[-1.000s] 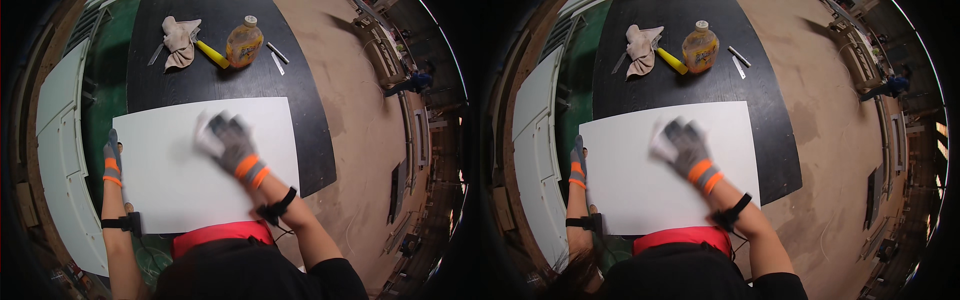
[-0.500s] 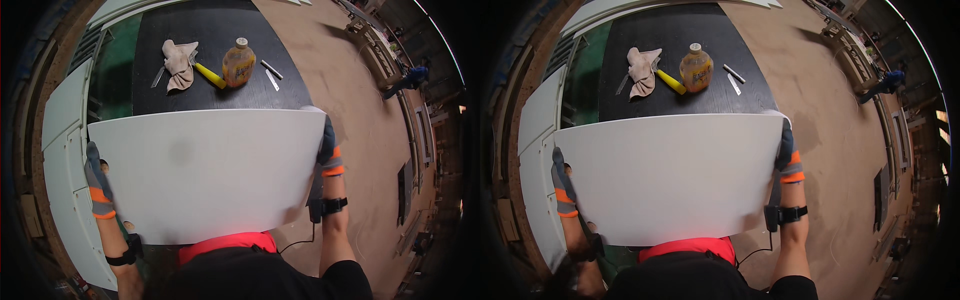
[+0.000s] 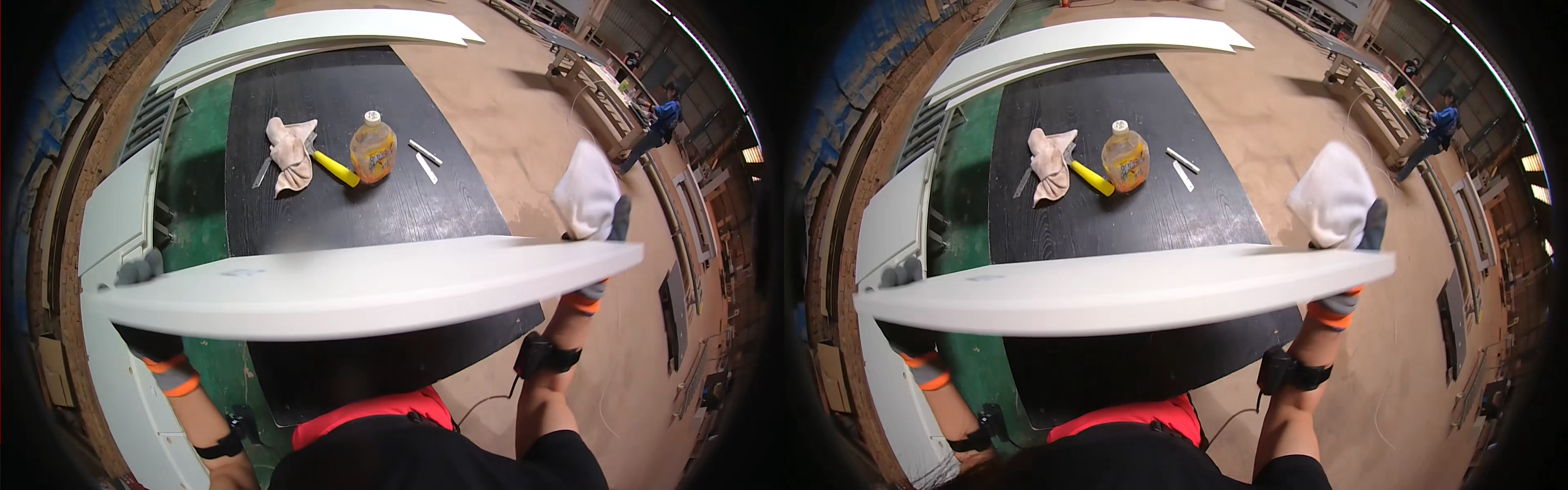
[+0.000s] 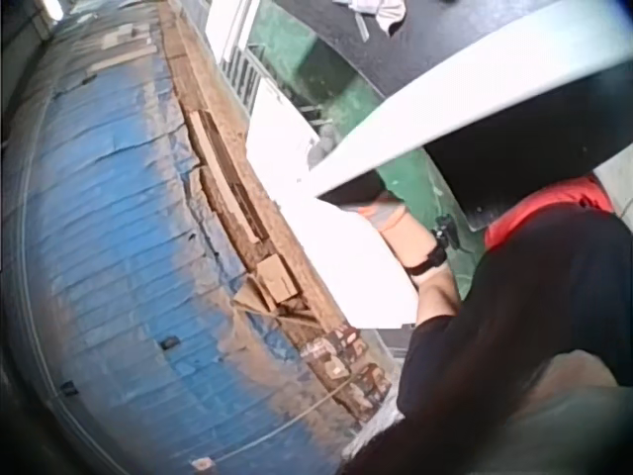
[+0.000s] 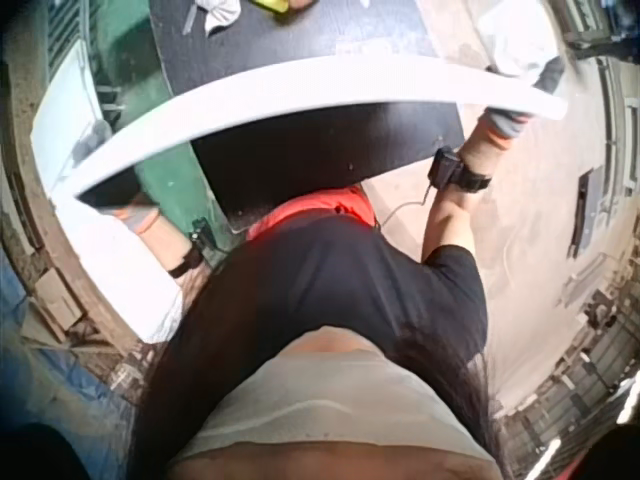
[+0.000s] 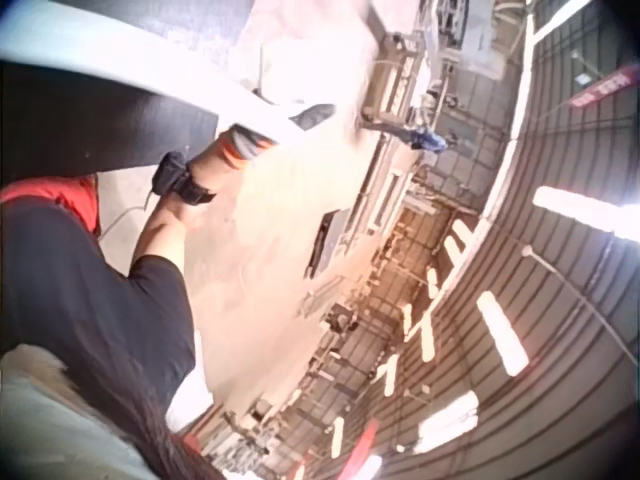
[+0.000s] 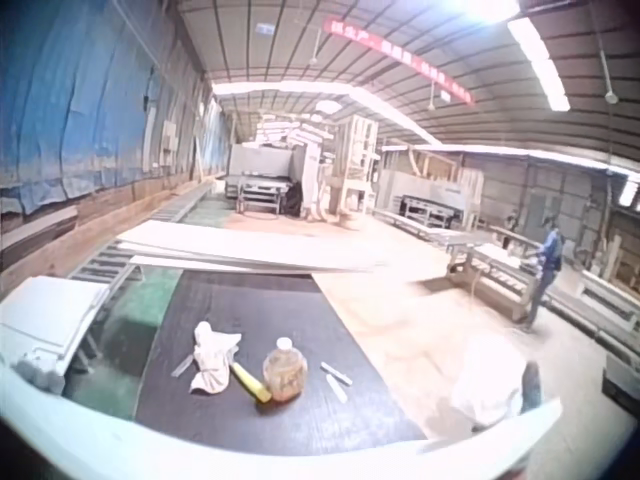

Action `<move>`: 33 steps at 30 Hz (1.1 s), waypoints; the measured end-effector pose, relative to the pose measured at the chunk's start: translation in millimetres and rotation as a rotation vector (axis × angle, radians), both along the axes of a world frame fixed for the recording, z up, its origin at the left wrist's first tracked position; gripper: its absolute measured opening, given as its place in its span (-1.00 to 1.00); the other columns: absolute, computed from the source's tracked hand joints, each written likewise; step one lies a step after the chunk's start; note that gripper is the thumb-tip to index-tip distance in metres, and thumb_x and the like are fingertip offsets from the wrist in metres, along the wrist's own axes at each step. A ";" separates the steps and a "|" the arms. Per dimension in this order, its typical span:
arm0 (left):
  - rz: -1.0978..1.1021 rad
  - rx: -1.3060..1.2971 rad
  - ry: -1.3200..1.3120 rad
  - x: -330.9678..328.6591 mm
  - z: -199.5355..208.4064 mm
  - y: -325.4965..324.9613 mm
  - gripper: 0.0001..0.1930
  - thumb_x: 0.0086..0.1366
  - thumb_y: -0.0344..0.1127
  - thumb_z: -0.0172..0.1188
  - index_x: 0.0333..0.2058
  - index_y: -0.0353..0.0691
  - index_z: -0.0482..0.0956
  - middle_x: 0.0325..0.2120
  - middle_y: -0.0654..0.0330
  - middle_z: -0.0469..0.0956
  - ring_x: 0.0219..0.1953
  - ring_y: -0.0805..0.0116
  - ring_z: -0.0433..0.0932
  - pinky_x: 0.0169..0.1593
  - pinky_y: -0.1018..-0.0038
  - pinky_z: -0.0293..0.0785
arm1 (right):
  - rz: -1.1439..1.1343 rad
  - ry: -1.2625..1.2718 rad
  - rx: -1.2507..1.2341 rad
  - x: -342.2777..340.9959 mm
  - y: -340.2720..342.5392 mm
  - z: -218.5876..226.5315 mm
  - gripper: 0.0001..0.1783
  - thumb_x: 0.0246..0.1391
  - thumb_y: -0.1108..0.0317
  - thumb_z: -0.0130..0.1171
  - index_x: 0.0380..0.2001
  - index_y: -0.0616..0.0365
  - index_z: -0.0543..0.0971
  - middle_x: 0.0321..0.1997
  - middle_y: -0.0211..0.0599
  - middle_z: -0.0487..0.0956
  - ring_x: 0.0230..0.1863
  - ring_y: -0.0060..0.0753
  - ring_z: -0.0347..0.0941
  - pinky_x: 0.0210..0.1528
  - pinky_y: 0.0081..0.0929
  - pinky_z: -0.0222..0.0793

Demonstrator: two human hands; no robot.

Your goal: Cleaning and scraping residue from white furniture panels using a scraper and cloth.

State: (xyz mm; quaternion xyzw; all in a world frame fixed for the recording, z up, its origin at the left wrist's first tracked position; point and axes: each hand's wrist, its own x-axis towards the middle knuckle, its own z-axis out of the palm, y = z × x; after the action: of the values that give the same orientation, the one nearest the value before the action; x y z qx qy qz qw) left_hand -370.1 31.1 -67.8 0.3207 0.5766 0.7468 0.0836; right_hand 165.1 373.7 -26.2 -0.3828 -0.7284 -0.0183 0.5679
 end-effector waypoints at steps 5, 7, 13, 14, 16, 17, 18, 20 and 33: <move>0.361 0.349 -0.119 85.5 4.6 35.3 -0.56 0.49 -0.03 -0.36 -0.46 -0.26 0.18 -0.54 0.31 0.10 -0.30 0.37 0.31 0.44 0.04 -0.06 | 0.172 1.178 -0.808 -45.2 -38.9 -5.9 -0.34 0.35 -0.08 -0.22 0.19 0.32 0.31 0.19 -0.15 0.41 0.14 -0.21 0.37 0.19 -0.30 0.27; -0.094 0.450 -0.326 71.6 -8.1 5.5 -0.62 0.49 -0.04 -0.31 -0.46 -0.13 -0.05 -0.55 0.33 0.00 -0.34 0.42 0.26 0.46 0.08 -0.11 | 0.159 1.158 -0.811 -19.2 -36.2 -32.6 -0.34 0.35 -0.08 -0.22 0.20 0.32 0.31 0.19 -0.15 0.41 0.14 -0.21 0.37 0.19 -0.30 0.27; -0.572 0.382 -0.392 70.2 -53.5 -40.6 -0.60 0.48 -0.03 -0.25 -0.43 -0.23 0.22 -0.42 0.25 0.27 -0.12 0.39 0.38 0.45 0.20 -0.06 | 0.083 1.030 -0.792 45.9 -77.2 -121.5 -0.34 0.35 -0.08 -0.22 0.20 0.30 0.32 0.20 -0.15 0.41 0.15 -0.21 0.36 0.18 -0.29 0.28; -0.542 0.332 -0.418 66.3 -60.2 -41.6 -0.61 0.48 -0.03 -0.25 -0.40 -0.24 0.24 -0.40 0.24 0.29 -0.10 0.38 0.38 0.45 0.21 -0.06 | 0.072 1.003 -0.784 59.3 -96.8 -136.8 -0.35 0.35 -0.08 -0.22 0.20 0.30 0.32 0.20 -0.15 0.41 0.15 -0.21 0.36 0.18 -0.29 0.28; -0.478 0.225 -0.457 83.3 -69.1 -53.5 -0.61 0.48 -0.03 -0.25 -0.36 -0.27 0.27 -0.35 0.22 0.31 -0.07 0.37 0.38 0.44 0.22 -0.06 | 0.060 0.956 -0.775 52.4 -118.7 -168.5 -0.35 0.35 -0.08 -0.22 0.20 0.30 0.32 0.20 -0.14 0.41 0.16 -0.21 0.36 0.18 -0.29 0.28; -0.456 0.170 -0.476 91.6 -73.0 -52.7 -0.61 0.48 -0.03 -0.25 -0.33 -0.28 0.29 -0.33 0.21 0.33 -0.05 0.36 0.38 0.44 0.22 -0.06 | 0.047 0.936 -0.765 46.4 -108.2 -179.9 -0.35 0.35 -0.08 -0.22 0.20 0.30 0.32 0.20 -0.14 0.41 0.16 -0.21 0.35 0.18 -0.29 0.28; -0.427 0.114 -0.493 101.7 -75.2 -51.8 -0.60 0.48 -0.03 -0.24 -0.31 -0.29 0.31 -0.30 0.20 0.34 -0.04 0.35 0.38 0.44 0.23 -0.06 | 0.038 0.914 -0.761 44.0 -113.3 -193.8 -0.35 0.35 -0.08 -0.22 0.20 0.30 0.32 0.20 -0.14 0.41 0.16 -0.22 0.35 0.18 -0.29 0.28; -0.379 0.005 -0.526 118.0 -85.4 -67.8 -0.59 0.48 -0.03 -0.24 -0.26 -0.31 0.34 -0.25 0.18 0.37 -0.01 0.34 0.38 0.44 0.24 -0.06 | 0.015 0.871 -0.743 40.3 -116.3 -218.5 -0.35 0.35 -0.08 -0.22 0.20 0.29 0.32 0.20 -0.14 0.41 0.16 -0.22 0.35 0.18 -0.29 0.29; 0.057 -0.644 -0.043 56.2 -93.2 -115.2 -0.48 0.44 -0.20 -0.10 0.27 -0.37 0.20 0.22 0.00 0.29 0.24 0.16 0.31 0.25 0.30 0.25 | 0.610 1.386 -0.656 156.4 -109.2 -152.2 -0.35 0.27 -0.11 -0.07 0.27 0.05 0.28 0.30 -0.22 0.36 0.19 -0.10 0.36 0.13 -0.10 0.39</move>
State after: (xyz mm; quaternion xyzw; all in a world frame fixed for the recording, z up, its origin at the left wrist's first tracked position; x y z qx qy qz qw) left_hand -313.9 -84.1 -160.9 0.2457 0.7901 0.5347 0.1717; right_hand 321.5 264.5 -178.4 -0.2390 -0.2533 0.5907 0.7279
